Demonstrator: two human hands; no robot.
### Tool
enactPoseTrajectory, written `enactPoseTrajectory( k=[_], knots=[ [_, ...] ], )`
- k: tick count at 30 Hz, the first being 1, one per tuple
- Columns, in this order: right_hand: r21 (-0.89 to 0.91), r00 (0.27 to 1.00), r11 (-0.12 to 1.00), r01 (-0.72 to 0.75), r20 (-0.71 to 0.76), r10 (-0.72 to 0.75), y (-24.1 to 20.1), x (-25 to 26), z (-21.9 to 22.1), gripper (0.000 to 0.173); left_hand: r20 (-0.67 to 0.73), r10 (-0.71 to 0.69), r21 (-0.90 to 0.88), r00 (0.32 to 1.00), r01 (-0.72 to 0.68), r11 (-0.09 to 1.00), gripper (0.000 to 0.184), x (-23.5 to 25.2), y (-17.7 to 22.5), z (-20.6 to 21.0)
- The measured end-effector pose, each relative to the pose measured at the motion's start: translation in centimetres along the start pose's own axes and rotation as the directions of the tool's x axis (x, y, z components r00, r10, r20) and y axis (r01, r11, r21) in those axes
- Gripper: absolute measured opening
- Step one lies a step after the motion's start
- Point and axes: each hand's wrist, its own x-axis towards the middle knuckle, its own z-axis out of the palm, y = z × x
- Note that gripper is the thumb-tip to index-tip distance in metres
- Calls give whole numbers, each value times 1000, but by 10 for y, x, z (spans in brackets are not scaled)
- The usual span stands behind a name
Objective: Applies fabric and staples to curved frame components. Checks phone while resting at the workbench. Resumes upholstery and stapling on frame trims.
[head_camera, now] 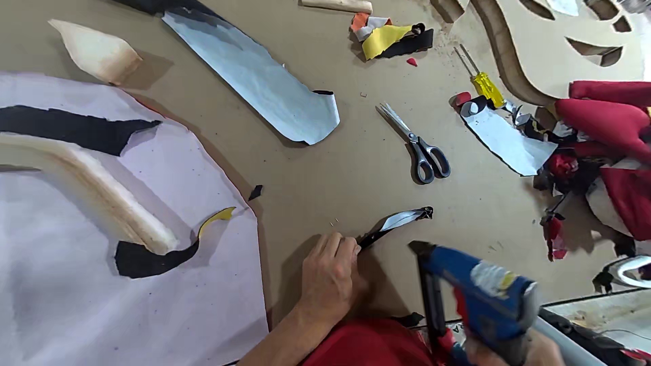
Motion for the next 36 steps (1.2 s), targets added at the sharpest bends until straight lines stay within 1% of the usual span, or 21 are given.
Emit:
enactPoseTrajectory(
  k=[2,4,5,7,11,18,21,25,28,31,33,36],
  knots=[
    [-177,1000,984,12,23,-8,-13,1,22,26,2,-10,24,1000,10,1000,28,0,1,0],
    [-373,999,928,8,49,11,-22,4,37,29,4,-10,54,1000,10,998,27,1,2,1],
    [-444,998,896,19,60,9,-27,6,42,30,6,-11,64,1000,10,998,26,1,2,1],
    [-506,998,862,27,63,6,-33,10,49,31,3,-14,78,1000,14,997,26,1,3,2],
    [-505,999,863,0,33,19,-39,16,55,25,-3,-18,78,1000,18,997,26,2,2,3],
    [-552,999,833,-23,27,46,-45,21,62,25,0,-3,81,1000,3,997,24,3,1,2],
    [-559,997,828,-36,39,70,-47,19,63,24,7,5,78,1000,-6,997,22,4,0,1],
    [-538,996,843,-9,70,55,-46,16,66,25,22,16,48,1000,-17,999,21,6,-2,-1],
    [-518,990,855,3,120,69,-50,15,69,26,48,20,1,999,-20,1000,19,7,-6,-3],
    [-513,987,858,-11,133,92,-50,14,69,25,80,26,-50,996,-22,999,19,7,-9,-6],
    [-491,992,871,-10,104,70,-44,10,64,25,107,18,-68,994,-11,998,21,8,-9,-8],
    [-371,999,927,-45,-29,37,-27,-2,46,27,181,-28,-19,983,32,999,29,13,-6,-13]
  ],
)
